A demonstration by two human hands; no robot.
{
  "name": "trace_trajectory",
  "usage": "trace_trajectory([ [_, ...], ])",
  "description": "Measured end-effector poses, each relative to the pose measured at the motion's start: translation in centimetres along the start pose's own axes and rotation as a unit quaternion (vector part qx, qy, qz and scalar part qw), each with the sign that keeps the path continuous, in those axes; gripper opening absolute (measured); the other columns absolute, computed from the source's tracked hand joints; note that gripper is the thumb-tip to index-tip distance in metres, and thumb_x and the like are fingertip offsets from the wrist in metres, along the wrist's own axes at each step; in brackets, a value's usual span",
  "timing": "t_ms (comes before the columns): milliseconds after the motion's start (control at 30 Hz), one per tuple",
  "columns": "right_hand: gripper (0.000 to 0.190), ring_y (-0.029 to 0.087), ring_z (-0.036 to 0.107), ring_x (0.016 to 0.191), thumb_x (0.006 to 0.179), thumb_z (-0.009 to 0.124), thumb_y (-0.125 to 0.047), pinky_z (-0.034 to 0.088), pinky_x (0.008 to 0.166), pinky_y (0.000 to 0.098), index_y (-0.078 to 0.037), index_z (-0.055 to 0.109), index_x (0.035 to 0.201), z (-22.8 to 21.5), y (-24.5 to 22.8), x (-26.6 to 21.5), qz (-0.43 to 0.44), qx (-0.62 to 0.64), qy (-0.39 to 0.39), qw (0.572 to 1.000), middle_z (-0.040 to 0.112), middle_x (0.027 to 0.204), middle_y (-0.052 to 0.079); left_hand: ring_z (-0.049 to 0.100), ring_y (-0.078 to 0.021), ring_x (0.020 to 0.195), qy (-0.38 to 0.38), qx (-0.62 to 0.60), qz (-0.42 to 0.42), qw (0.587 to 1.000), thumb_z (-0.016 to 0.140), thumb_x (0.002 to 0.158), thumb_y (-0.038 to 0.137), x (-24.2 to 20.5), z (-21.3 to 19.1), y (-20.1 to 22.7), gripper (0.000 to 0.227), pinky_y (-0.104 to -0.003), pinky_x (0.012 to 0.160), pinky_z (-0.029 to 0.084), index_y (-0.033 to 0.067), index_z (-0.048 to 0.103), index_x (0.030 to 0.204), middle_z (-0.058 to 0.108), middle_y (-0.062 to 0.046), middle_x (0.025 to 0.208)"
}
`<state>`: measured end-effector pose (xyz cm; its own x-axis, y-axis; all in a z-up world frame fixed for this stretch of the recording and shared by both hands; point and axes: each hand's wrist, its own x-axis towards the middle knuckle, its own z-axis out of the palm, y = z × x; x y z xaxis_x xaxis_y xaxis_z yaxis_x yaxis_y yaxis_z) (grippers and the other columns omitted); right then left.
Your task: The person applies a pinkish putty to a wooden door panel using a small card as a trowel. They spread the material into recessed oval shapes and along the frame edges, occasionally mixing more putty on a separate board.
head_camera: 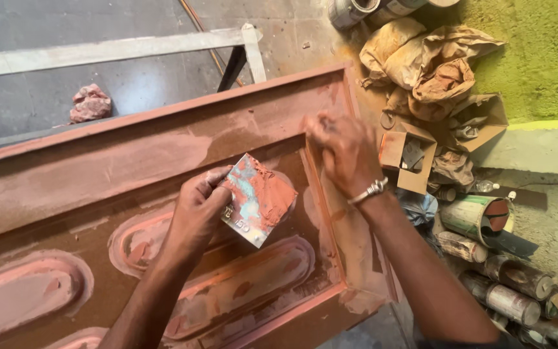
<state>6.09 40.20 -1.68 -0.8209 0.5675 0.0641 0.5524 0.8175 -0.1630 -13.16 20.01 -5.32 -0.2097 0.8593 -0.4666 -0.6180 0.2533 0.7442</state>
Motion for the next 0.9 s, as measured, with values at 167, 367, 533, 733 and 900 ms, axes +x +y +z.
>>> trace_trajectory([
  [167, 0.025, 0.026, 0.064, 0.096, 0.101, 0.059, -0.005, 0.051, 0.091, 0.0424, -0.019, 0.074, 0.116, -0.9, -1.6, -0.1, -0.007, 0.08, -0.025, 0.996, 0.072, 0.12, 0.013, 0.064, -0.0057, 0.073, -0.011, 0.002, -0.071, 0.997, 0.053, 0.097, 0.007, -0.2, 0.3, -0.8, 0.029, -0.023, 0.064, 0.055, -0.0031, 0.069, 0.119, 0.073, -0.003, 0.092],
  [367, 0.056, 0.03, 0.054, 0.134, 0.087, 0.056, 0.009, 0.047, 0.113, 0.0433, -0.025, 0.074, 0.127, -4.1, -8.5, -8.7, -0.113, 0.112, -0.052, 0.986, 0.062, 0.143, 0.011, 0.056, -0.0111, 0.057, -0.021, 0.133, -0.206, 0.969, 0.054, 0.095, 0.007, -2.3, 0.7, -3.7, 0.016, -0.026, 0.053, 0.049, 0.0029, 0.069, 0.097, 0.066, -0.005, 0.072],
  [533, 0.068, 0.031, 0.044, 0.145, 0.073, 0.05, 0.015, 0.035, 0.123, 0.0481, -0.027, 0.075, 0.121, -5.7, -7.3, -12.9, -0.005, 0.348, -0.112, 0.931, 0.058, 0.148, 0.011, 0.051, -0.0126, 0.056, -0.012, 0.141, -0.166, 0.976, 0.055, 0.094, 0.006, -4.0, 1.7, -6.2, 0.018, -0.029, 0.052, 0.044, -0.0024, 0.07, 0.097, 0.064, -0.006, 0.07],
  [733, 0.047, 0.026, 0.059, 0.125, 0.087, 0.057, 0.002, 0.047, 0.109, 0.0444, -0.014, 0.07, 0.129, -2.9, -3.9, -14.7, 0.189, 0.245, -0.106, 0.945, 0.064, 0.128, 0.01, 0.055, -0.0084, 0.06, 0.028, 0.055, -0.135, 0.989, 0.055, 0.095, 0.009, -5.6, 2.0, -6.6, 0.027, -0.026, 0.053, 0.045, -0.0012, 0.073, 0.112, 0.067, -0.004, 0.075],
  [900, 0.025, 0.035, 0.053, 0.123, 0.09, 0.069, -0.015, 0.041, 0.107, 0.0516, -0.009, 0.073, 0.114, 0.6, -5.0, -14.6, 0.077, -0.084, -0.142, 0.983, 0.061, 0.126, 0.016, 0.062, -0.0042, 0.071, 0.021, 0.013, -0.107, 0.994, 0.054, 0.096, 0.011, -6.1, 2.6, -6.3, 0.029, -0.022, 0.062, 0.051, -0.0005, 0.071, 0.116, 0.073, 0.0, 0.087],
])
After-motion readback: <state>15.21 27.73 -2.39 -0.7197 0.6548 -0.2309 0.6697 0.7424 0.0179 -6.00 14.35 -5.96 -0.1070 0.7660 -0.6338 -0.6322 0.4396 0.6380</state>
